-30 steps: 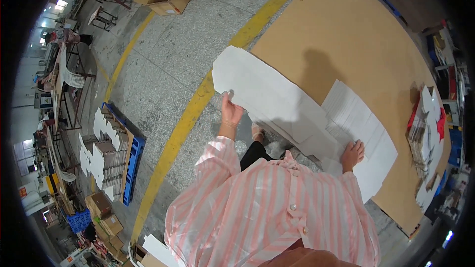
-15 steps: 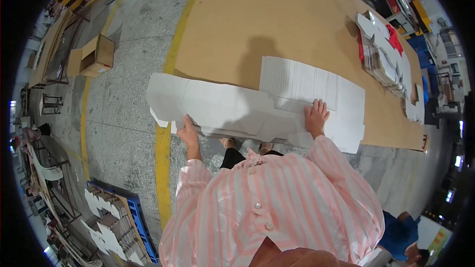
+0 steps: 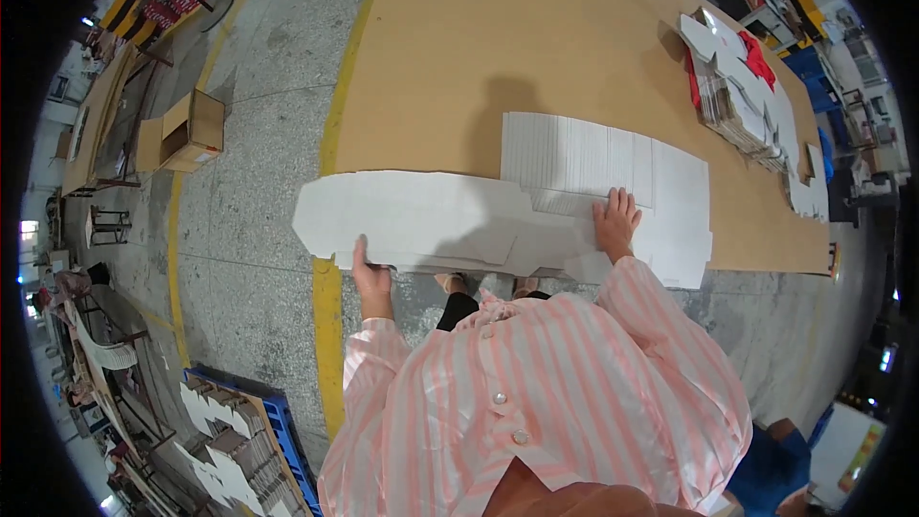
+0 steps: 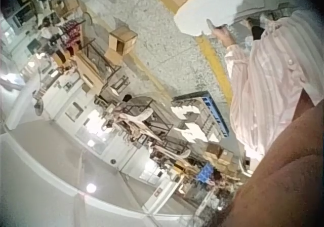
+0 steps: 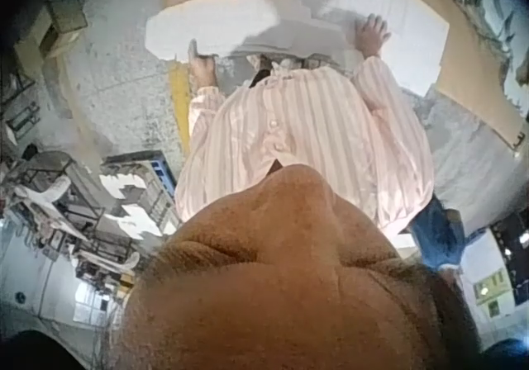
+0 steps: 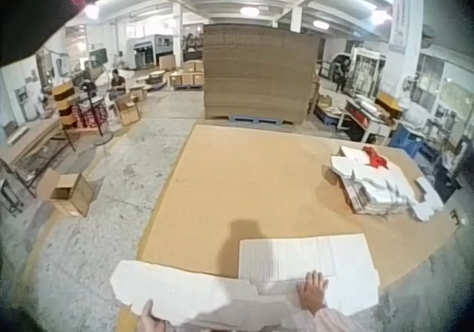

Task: Organizing and counting white cardboard cutouts in a warehouse.

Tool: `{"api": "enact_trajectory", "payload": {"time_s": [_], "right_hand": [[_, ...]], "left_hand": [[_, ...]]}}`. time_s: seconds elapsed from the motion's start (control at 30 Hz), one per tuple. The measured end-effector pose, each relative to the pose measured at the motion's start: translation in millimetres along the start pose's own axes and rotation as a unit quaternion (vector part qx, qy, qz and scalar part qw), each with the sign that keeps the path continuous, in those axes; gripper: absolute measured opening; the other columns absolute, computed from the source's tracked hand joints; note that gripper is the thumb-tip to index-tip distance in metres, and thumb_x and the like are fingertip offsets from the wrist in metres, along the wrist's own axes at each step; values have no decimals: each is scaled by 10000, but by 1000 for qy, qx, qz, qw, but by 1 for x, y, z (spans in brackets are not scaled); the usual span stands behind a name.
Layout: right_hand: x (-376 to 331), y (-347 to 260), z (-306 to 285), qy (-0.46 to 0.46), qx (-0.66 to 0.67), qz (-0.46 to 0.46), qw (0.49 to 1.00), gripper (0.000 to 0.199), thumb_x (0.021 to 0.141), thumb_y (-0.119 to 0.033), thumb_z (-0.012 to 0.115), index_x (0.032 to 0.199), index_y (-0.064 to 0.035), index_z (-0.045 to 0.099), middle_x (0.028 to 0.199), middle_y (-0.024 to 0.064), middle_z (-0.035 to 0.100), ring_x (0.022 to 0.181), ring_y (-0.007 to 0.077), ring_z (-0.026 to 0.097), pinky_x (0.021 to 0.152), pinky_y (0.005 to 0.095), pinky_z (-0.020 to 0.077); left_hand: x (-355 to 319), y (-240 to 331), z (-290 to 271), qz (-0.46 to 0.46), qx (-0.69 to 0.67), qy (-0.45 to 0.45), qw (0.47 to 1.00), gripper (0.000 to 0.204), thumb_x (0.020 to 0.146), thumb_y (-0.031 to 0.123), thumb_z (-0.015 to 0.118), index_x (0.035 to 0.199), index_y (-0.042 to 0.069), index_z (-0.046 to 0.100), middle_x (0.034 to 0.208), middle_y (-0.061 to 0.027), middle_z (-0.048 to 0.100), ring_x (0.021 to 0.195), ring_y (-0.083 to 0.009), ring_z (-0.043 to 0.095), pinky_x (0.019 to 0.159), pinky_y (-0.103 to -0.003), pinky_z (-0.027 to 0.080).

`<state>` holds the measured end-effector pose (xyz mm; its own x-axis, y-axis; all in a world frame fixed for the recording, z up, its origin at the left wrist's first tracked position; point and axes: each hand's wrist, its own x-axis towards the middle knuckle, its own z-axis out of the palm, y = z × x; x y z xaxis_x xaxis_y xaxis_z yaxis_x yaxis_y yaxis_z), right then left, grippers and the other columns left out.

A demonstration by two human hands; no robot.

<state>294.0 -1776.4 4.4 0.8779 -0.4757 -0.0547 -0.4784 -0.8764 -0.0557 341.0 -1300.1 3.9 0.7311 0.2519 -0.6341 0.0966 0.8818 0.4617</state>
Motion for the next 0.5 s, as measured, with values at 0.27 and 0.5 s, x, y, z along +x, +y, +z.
{"api": "enact_trajectory", "payload": {"time_s": [0.27,0.5], "right_hand": [[-1,0,0,28,0,-16,999,562,876,-446,402,1306,-88,353,1379,102,308,1288,305,224,1016,561,144],[-1,9,5,57,-25,-24,998,553,870,-446,417,1295,-96,376,1351,104,351,1263,297,270,999,556,190]], "left_hand": [[-3,-15,-4,268,417,-1,869,237,807,98,614,937,-95,571,909,-97,598,782,-178,545,714,-306,433],[-11,-6,14,162,491,52,854,275,786,134,645,977,-51,575,964,-103,602,825,-215,578,749,-354,472]]}}
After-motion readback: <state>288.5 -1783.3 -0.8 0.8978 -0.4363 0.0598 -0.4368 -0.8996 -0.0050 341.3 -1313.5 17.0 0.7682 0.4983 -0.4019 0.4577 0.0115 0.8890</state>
